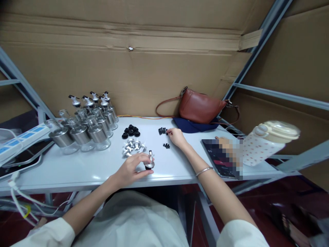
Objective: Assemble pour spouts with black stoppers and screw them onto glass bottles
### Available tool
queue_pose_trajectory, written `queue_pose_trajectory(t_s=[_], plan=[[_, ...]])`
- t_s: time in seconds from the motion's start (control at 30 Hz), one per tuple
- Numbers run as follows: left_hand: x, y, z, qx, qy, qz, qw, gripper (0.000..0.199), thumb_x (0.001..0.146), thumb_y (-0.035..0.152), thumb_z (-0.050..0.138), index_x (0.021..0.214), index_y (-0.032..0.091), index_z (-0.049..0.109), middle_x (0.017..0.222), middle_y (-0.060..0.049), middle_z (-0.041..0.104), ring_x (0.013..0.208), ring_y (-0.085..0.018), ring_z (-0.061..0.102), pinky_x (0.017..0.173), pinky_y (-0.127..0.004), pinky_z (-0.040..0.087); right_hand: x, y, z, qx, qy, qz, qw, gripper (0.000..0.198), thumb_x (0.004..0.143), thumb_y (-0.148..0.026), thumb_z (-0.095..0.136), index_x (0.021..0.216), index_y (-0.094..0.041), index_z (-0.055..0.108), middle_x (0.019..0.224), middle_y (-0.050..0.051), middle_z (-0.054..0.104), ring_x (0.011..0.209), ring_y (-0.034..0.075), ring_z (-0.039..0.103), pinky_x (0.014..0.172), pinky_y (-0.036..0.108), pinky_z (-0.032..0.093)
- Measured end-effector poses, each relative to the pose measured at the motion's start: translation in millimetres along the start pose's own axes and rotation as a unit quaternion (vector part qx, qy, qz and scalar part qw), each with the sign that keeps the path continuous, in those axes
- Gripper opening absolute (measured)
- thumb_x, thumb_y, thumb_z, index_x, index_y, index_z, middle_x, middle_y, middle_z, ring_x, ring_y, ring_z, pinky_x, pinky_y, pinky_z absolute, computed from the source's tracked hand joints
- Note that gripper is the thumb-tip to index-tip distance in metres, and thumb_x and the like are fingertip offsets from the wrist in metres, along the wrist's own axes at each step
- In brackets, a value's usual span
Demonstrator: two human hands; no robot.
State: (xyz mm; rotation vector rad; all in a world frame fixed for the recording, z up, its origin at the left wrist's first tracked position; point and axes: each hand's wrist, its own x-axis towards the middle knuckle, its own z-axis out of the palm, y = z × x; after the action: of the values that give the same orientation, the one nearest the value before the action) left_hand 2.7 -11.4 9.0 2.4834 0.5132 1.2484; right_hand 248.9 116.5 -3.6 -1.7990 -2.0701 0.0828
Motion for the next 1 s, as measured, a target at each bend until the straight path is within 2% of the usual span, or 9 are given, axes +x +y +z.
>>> queue_pose_trajectory(t_s=[0.13,0.27,0.4,0.57,0.73,1.0], plan=[[0,0,0,0.002,0.000,0.000,1.000,0.019,0.089,0.034,0.055,0.096,0.016,0.054,0.094,-0.008,0.068,0.083,-0.015,0.065,0.075,-0.028,0.052,3,5,5,0.004,0.000,-0.037,0.999,0.029,0.083,-0.005,0.051,0.101,-0.013,0.072,0.107,0.012,0.070,0.100,0.021,0.065,0.091,0.027,0.045],[0,1,0,0.002,0.005,0.006,1.000,0.019,0.089,0.033,0.056,0.097,0.016,0.054,0.095,-0.008,0.068,0.083,-0.015,0.065,0.075,-0.028,0.052,6,9,11,0.006,0.001,-0.080,0.997,0.030,0.082,-0.005,0.052,0.105,-0.011,0.070,0.105,0.015,0.068,0.099,0.023,0.063,0.093,0.031,0.044],[0,1,-1,0.005,-0.005,-0.002,1.000,0.020,0.089,0.034,0.055,0.097,0.016,0.055,0.096,-0.009,0.068,0.083,-0.015,0.065,0.076,-0.028,0.051,7,9,13,0.016,0.004,-0.136,0.991,0.035,0.083,-0.006,0.051,0.111,-0.014,0.068,0.108,0.013,0.063,0.103,0.023,0.058,0.095,0.035,0.043],[0,1,-1,0.012,-0.008,-0.004,1.000,0.020,0.090,0.035,0.054,0.096,0.016,0.055,0.094,-0.008,0.068,0.080,-0.015,0.064,0.074,-0.028,0.051,8,6,16,0.033,-0.008,-0.201,0.979,0.036,0.080,-0.002,0.049,0.105,-0.017,0.071,0.107,0.011,0.061,0.102,0.022,0.057,0.095,0.036,0.043],[1,2,-1,0.018,0.001,0.009,1.000,0.019,0.089,0.033,0.055,0.096,0.016,0.054,0.094,-0.007,0.068,0.081,-0.015,0.065,0.074,-0.027,0.051,7,10,16,0.042,-0.013,-0.219,0.975,0.037,0.081,-0.001,0.046,0.104,-0.015,0.070,0.101,0.012,0.064,0.096,0.021,0.059,0.092,0.035,0.046],[0,1,-1,0.030,0.003,0.026,0.999,0.019,0.088,0.032,0.058,0.097,0.016,0.052,0.093,-0.007,0.068,0.083,-0.016,0.065,0.073,-0.027,0.051,6,16,13,0.044,-0.009,-0.213,0.976,0.040,0.078,0.002,0.043,0.102,-0.015,0.070,0.106,0.011,0.066,0.098,0.021,0.061,0.092,0.035,0.047]])
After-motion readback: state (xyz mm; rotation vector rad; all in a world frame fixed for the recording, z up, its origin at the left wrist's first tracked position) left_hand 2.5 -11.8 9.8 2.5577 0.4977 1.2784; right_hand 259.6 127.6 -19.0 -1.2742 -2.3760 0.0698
